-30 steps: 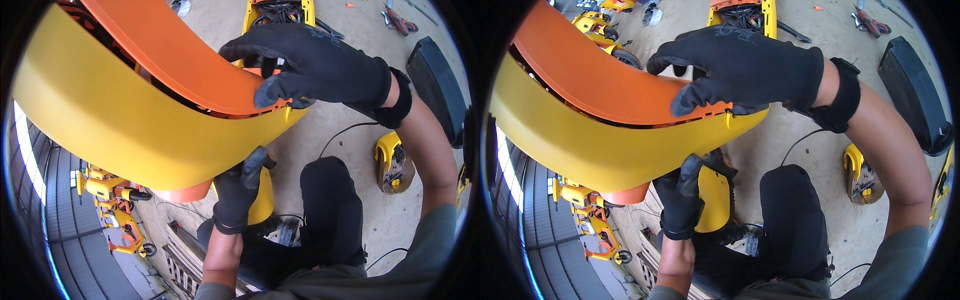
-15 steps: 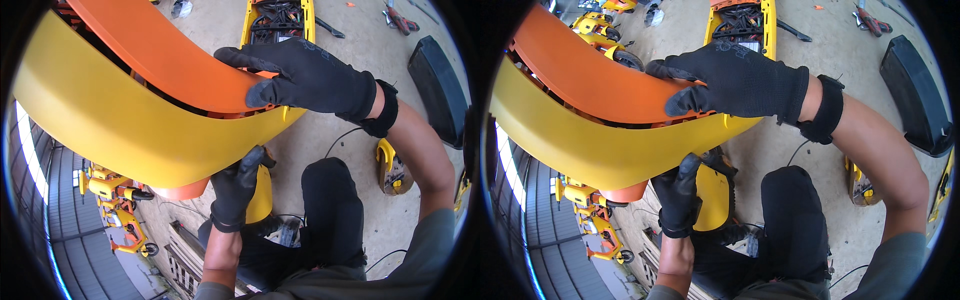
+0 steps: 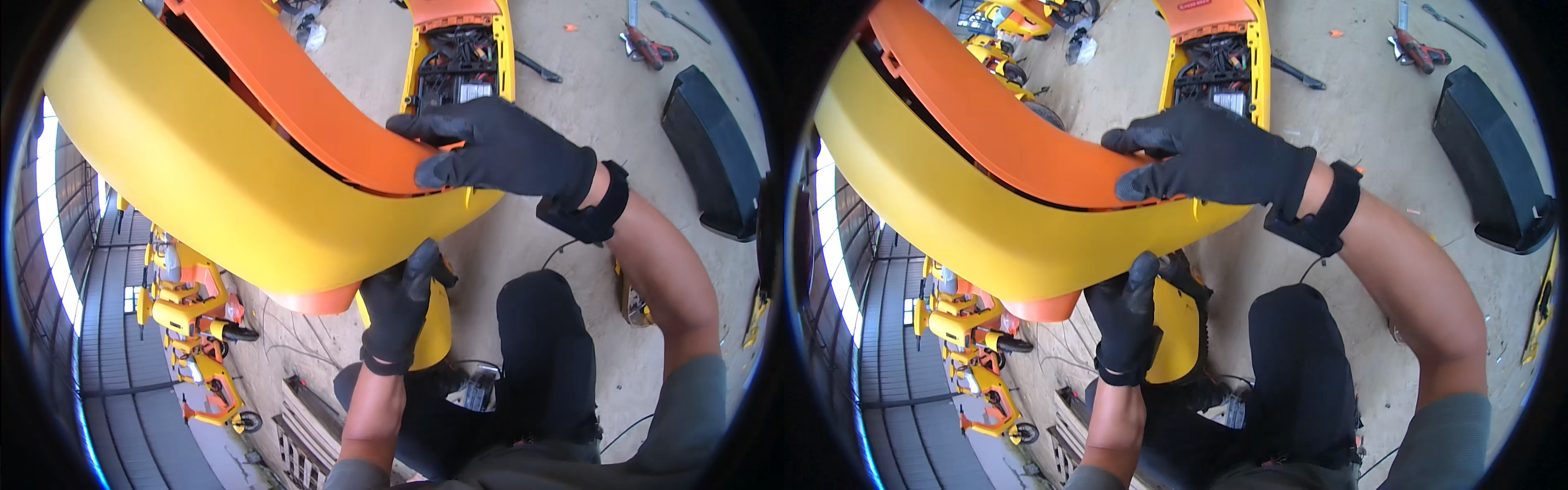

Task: The person aligns and presses a yellow front fairing onto an orange motorcycle body frame by hand, then fits the handle-bar cover into place.

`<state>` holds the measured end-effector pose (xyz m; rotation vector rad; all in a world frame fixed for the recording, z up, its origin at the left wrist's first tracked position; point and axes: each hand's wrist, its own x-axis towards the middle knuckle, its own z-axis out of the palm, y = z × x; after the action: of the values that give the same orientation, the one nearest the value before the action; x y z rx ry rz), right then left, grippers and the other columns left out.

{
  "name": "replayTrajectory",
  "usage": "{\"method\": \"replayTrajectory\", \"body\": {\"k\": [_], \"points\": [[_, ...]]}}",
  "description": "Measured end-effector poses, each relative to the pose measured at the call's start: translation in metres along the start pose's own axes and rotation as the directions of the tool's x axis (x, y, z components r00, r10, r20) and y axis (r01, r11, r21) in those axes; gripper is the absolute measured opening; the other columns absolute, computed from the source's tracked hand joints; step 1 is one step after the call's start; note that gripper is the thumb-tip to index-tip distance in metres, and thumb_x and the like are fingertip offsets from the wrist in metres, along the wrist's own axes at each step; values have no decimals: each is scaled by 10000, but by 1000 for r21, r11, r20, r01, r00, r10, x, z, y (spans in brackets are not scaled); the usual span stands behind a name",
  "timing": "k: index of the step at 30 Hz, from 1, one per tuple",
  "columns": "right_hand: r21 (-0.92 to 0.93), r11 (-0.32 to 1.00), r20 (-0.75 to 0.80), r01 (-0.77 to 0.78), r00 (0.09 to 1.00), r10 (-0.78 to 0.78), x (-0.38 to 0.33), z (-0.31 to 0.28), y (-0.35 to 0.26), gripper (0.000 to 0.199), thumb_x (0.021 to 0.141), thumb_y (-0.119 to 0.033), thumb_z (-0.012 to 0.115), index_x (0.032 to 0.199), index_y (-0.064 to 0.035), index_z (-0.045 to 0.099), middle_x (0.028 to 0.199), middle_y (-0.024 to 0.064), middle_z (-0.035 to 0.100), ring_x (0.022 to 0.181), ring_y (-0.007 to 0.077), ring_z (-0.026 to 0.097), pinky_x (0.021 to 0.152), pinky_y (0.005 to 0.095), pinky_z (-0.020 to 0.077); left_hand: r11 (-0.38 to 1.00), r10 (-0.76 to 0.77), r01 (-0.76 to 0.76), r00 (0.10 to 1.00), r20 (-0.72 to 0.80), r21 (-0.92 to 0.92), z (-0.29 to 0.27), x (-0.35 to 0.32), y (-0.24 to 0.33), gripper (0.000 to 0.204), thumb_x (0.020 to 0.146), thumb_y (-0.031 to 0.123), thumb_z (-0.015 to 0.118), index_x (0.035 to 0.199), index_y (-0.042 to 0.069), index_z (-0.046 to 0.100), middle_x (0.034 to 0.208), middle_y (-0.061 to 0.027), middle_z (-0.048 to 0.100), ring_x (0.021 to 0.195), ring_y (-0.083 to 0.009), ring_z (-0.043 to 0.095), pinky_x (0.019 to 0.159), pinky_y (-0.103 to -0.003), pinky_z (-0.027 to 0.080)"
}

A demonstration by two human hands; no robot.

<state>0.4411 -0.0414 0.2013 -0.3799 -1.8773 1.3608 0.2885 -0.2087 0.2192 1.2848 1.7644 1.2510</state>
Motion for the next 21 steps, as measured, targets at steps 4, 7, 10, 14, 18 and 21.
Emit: {"method": "replayTrajectory", "body": {"k": [4, 7, 10, 14, 18, 21], "points": [[-59, 996, -17, 60, 998, -62, 2, -10, 10, 418, 1010, -315, 619, 1287, -2, 630, 1054, 75, 701, 922, 148, 638, 860, 272, 519, 1000, 19, -19, 1000, -1, 0, 1, 3, 9, 104, 975, 63, 636, 981, -41, 632, 785, -103, 660, 660, -195, 658, 611, -310, 534], [-156, 983, -107, 95, 988, -112, 5, -11, 11, 333, 1033, -269, 579, 1235, -13, 649, 947, 55, 674, 836, 118, 604, 763, 266, 513, 999, 33, -33, 999, -7, -4, 4, 3, 5, 131, 983, 96, 637, 974, -35, 630, 760, -100, 651, 626, -192, 641, 588, -301, 516], [3, 999, -77, -45, 996, 45, 17, -6, -10, 314, 1040, -251, 566, 1230, -14, 646, 924, 59, 662, 826, 110, 601, 736, 264, 509, 1000, -12, 12, 1000, 1, -17, 1, 3, -2, 150, 985, 122, 643, 969, -27, 631, 732, -95, 646, 601, -183, 628, 559, -302, 496], [17, 993, -380, 118, 919, -103, 26, 22, -37, 515, 985, -357, 630, 1288, 55, 568, 1104, 257, 687, 1027, 358, 682, 896, 392, 522, 993, -121, 122, 989, 86, -6, -7, 1, -4, 170, 983, 145, 654, 972, -24, 636, 692, -87, 642, 560, -176, 619, 526, -298, 478], [45, 999, -224, -19, 974, 28, 30, 38, -81, 974, 907, -472, 717, 1540, 62, 205, 1473, 248, 436, 1355, 308, 461, 1122, 394, 371, 988, -23, 18, 999, 33, 151, -7, -4, 8, 187, 987, 170, 648, 986, -17, 648, 669, -78, 648, 537, -180, 628, 517, -296, 477], [-227, 973, -339, 36, 934, -114, 33, 61, -85, 1257, 772, -579, 805, 1553, 77, 70, 1538, 295, 309, 1434, 355, 351, 1158, 429, 322, 921, 193, -199, 980, 51, 336, -13, -2, -6, 201, 988, 192, 646, 999, -8, 660, 663, -73, 654, 522, -180, 627, 507, -293, 474]]}}
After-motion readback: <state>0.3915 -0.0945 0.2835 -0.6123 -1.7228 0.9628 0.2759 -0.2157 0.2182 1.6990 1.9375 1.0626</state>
